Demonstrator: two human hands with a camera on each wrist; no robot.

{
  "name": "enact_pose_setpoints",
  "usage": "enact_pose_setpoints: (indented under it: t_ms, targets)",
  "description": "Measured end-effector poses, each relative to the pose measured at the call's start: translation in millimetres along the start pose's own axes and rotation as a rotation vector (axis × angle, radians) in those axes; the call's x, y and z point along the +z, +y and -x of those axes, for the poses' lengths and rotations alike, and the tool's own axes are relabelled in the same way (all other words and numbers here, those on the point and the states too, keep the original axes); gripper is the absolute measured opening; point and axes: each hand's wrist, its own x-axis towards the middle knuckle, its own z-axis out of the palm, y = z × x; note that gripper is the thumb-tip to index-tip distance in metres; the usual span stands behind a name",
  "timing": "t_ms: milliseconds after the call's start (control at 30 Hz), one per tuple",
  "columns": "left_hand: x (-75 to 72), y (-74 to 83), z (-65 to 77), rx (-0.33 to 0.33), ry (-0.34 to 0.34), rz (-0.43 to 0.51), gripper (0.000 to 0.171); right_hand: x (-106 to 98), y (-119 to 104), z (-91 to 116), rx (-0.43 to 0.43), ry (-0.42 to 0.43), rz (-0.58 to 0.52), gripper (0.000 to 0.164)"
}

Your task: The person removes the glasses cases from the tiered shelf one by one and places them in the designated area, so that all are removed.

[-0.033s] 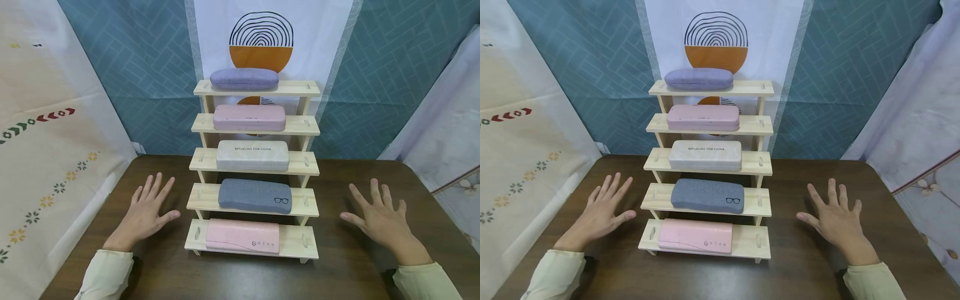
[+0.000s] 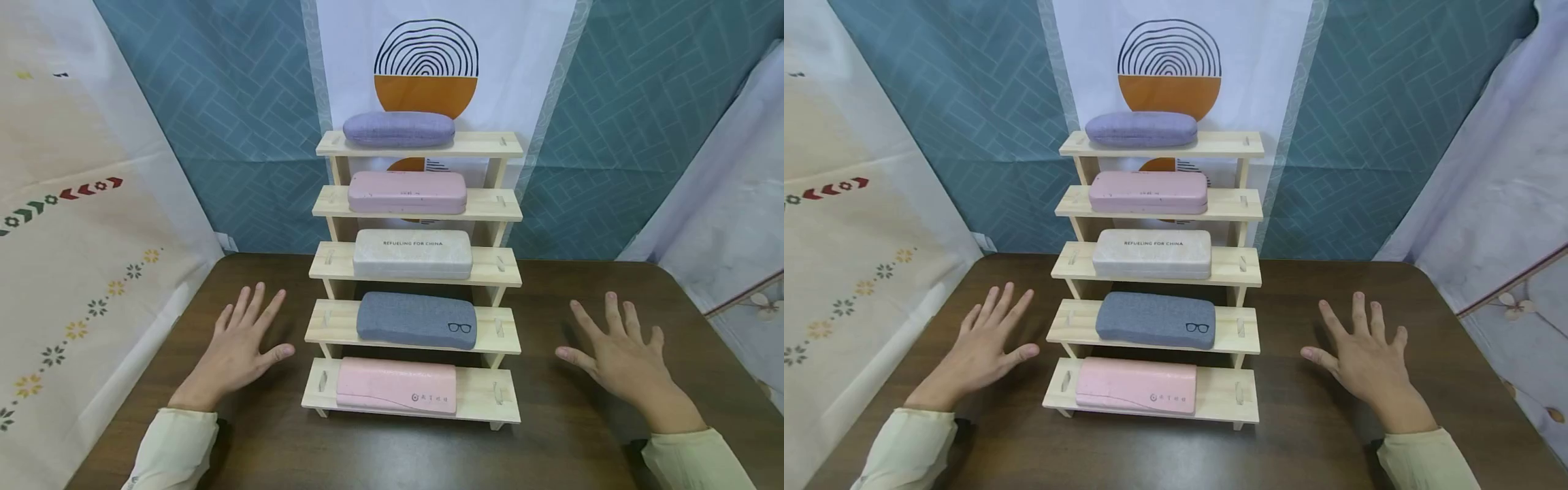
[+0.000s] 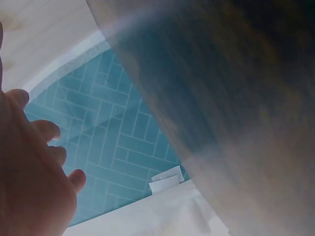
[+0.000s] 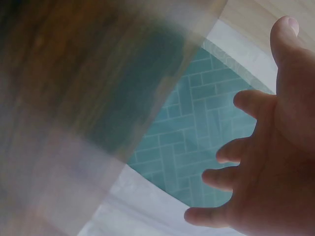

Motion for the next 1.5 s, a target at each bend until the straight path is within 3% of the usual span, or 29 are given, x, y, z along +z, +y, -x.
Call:
enact_pose_setpoints:
  t_ms: [200,467,633,800,933,1200,1333,1500]
  targets:
    - [0.0,0.7,-0.1,0.004,0.006,0.01,0.094,-3.9,1.4,0.6,0.003,0.005,0.0,0.093]
    - [-7.8,13.3,0.0,0.058,0.056,0.071,0.098,-19.9,-12.8,7.5,-0.057,0.109,-0.04,0.094]
    - [-16.0,30.6,1.0,0.107,0.052,0.173,0.103,-33.9,-27.8,15.6,-0.131,0.181,-0.116,0.095]
    - [-20.1,44.7,8.2,0.137,0.034,0.294,0.108,-48.1,-47.7,28.8,-0.217,0.242,-0.29,0.09]
    - [-20.1,50.6,14.5,0.138,0.019,0.384,0.112,-56.2,-67.0,39.3,-0.275,0.302,-0.394,0.085]
    - [-14.1,57.1,26.0,0.132,0.025,0.526,0.117,-56.6,-91.6,46.9,-0.363,0.499,-0.481,0.073]
    - [-7.9,59.5,31.1,0.124,0.033,0.605,0.118,-51.3,-100.9,47.3,-0.432,0.475,-0.65,0.064]
    - [3.0,61.1,36.7,0.141,0.041,0.74,0.116,-37.7,-117.0,48.2,-0.416,0.305,-0.876,0.041]
